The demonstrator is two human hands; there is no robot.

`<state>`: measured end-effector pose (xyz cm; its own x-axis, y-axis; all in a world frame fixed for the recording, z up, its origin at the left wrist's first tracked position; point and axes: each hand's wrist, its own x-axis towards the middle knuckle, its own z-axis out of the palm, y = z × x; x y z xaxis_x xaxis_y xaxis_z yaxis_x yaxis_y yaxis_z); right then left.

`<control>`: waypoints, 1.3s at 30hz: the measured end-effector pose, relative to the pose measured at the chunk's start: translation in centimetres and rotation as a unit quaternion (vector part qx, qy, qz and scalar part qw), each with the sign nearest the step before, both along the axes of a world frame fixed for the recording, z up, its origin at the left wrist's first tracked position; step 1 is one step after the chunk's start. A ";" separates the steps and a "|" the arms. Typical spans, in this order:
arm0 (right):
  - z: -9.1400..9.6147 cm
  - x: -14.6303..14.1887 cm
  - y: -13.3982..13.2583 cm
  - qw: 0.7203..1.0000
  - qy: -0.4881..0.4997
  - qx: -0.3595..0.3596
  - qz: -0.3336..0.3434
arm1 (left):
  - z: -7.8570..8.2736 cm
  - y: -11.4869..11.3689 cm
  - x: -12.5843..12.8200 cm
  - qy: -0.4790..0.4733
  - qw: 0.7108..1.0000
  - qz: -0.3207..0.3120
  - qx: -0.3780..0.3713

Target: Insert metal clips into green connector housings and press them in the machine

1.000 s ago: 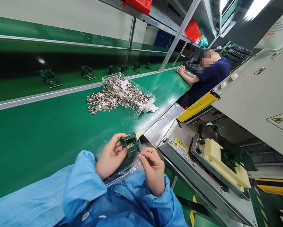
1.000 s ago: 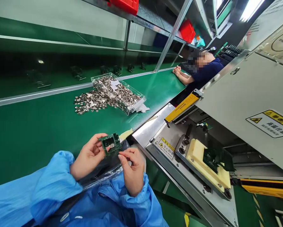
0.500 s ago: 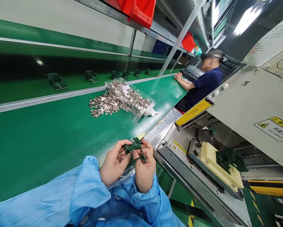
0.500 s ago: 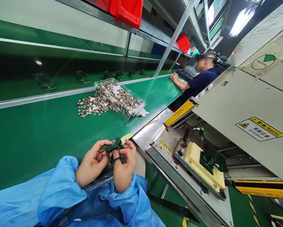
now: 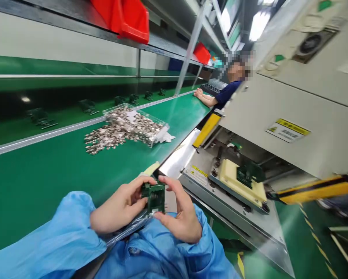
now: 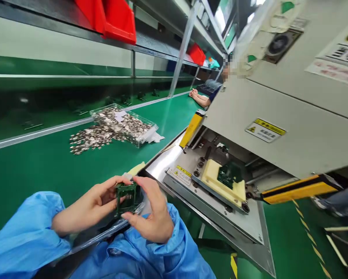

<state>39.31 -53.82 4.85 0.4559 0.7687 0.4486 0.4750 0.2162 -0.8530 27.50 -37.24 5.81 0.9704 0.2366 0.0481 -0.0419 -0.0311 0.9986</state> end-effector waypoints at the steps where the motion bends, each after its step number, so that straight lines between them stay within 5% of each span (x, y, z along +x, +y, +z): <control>1: 0.4 0.4 -1.2 1.000 -0.017 0.009 -0.006 | 0.9 -0.1 0.8 0.015 0.998 -0.062 0.006; 4: 1.1 2.0 -5.8 0.992 -0.030 0.069 -0.096 | 3.2 -0.9 5.1 0.031 0.972 -0.230 0.021; 6: 1.1 3.5 -9.5 0.960 -0.020 0.136 -0.242 | 4.5 -2.4 9.3 -0.004 0.966 -0.245 0.080; 9: 1.2 6.3 -14.9 0.825 -0.026 0.239 -0.511 | 5.7 -6.4 16.0 -0.090 0.958 -0.164 0.218; 11: 1.6 8.2 -17.8 0.750 -0.039 0.251 -0.610 | 6.1 -9.6 20.0 -0.125 0.940 -0.140 0.284; 13: 2.2 9.8 -19.6 0.738 -0.039 0.221 -0.636 | 6.3 -12.6 23.1 -0.130 0.933 -0.145 0.303; 16: 3.1 11.3 -20.4 0.770 -0.050 0.162 -0.615 | 6.5 -15.1 25.6 -0.116 0.941 -0.154 0.279; 20: 4.2 13.5 -19.3 0.809 -0.094 0.104 -0.571 | 7.0 -13.4 24.6 -0.107 0.958 -0.124 0.235; 24: 5.1 16.5 -17.8 0.867 -0.151 -0.031 -0.474 | 7.0 -7.6 18.6 -0.055 0.972 -0.174 0.146; 27: 5.7 18.3 -17.2 0.913 -0.130 -0.137 -0.362 | 5.6 -3.3 13.4 0.055 0.968 -0.191 0.151; 30: 6.0 18.7 -16.9 0.936 -0.084 -0.164 -0.300 | 3.0 -0.9 10.3 0.118 0.964 -0.172 0.163; 34: 4.9 16.9 -18.3 0.892 -0.150 -0.180 -0.387 | -0.7 -0.6 10.6 0.112 0.964 -0.169 0.173; 37: 2.1 14.3 -22.2 0.794 -0.170 -0.193 -0.550 | -2.4 -1.0 12.6 0.108 0.960 -0.187 0.179; 39: -0.4 12.3 -25.6 0.727 -0.097 -0.203 -0.648 | -3.0 -1.0 13.9 0.099 0.958 -0.204 0.174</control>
